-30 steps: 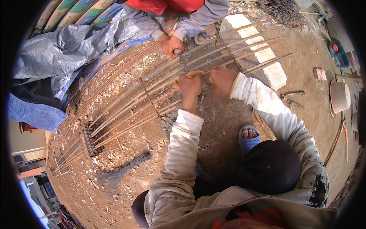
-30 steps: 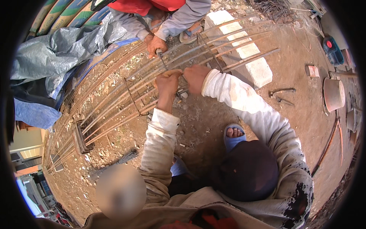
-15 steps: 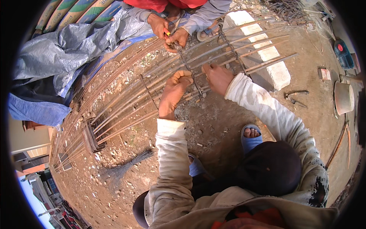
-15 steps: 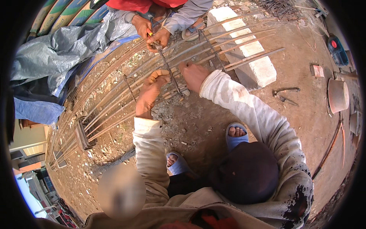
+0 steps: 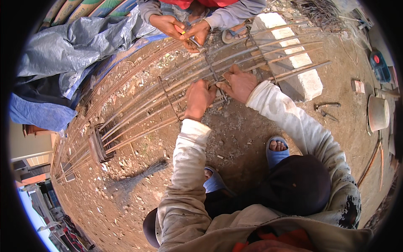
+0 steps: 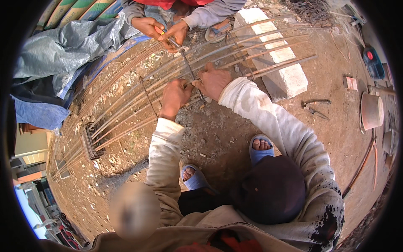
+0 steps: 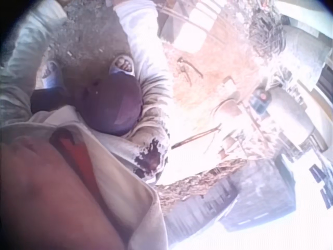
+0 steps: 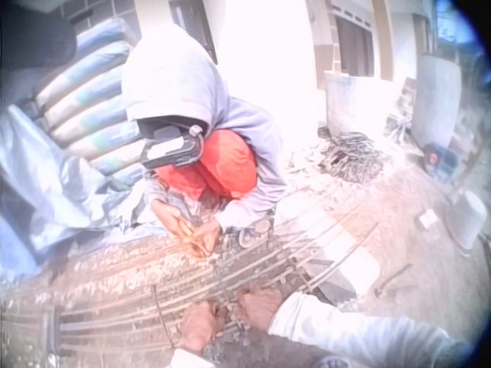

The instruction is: The person sits on the ground and uses pliers to twist wire ties around the intersections of a rebar cage. A second person assists by holding the cage and using pliers as well. The camera wearer repeatedly picks up wire ties, wraps them around the bars, and twists them to secure the structure.

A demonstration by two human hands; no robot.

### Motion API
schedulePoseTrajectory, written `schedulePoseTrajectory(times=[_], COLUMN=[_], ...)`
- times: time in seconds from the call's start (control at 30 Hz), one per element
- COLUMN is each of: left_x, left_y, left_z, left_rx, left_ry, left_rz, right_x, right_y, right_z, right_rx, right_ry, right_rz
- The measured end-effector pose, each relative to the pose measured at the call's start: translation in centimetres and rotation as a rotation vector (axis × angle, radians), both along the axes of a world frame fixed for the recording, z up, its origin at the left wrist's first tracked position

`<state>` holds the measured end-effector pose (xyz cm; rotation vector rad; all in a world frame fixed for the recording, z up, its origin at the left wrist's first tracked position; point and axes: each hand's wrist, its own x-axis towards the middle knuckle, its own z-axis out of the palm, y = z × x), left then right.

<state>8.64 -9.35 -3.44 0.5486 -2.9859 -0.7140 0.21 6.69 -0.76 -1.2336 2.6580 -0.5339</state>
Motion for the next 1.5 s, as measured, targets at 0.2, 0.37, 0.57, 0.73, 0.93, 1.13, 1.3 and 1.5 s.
schedulePoseTrajectory(times=[0.2, 0.37, 0.57, 0.73, 0.93, 1.13, 1.3, 1.5], left_x=[-2.1, -2.6, -0.6, 0.4, 0.1, -1.2, -1.4, -0.9], left_y=[-2.8, 0.0, 0.5, 1.3, 1.3, 1.9, 1.7, 1.2], left_z=[-2.4, -2.0, -1.7, 0.7, 0.5, 0.3, -0.2, 0.7], left_rx=[0.968, 0.705, 0.884, 0.845, 0.762, 0.623, 0.855, 0.726], left_ry=[-0.026, 0.108, 0.401, 0.368, 0.341, 0.303, 0.399, 0.35], left_rz=[0.405, 0.537, 0.53, 0.295, 0.322, 0.432, 0.427, 0.392], right_x=[1.6, 1.2, 1.4, -0.4, 0.8, 1.7, 0.9, -0.8], right_y=[-1.9, -0.9, -2.0, -0.7, 1.3, 0.6, 0.4, -1.0], right_z=[-0.2, -1.2, 0.4, -0.4, -0.1, 0.0, 0.4, 1.3], right_rx=[0.023, -0.088, -0.014, -0.122, -0.111, 0.031, 0.12, 0.286], right_ry=[0.08, 0.05, 0.005, -0.068, -0.032, 0.092, -0.023, -0.07], right_rz=[0.032, -0.002, 0.001, 0.034, -0.001, -0.028, 0.046, 0.295])
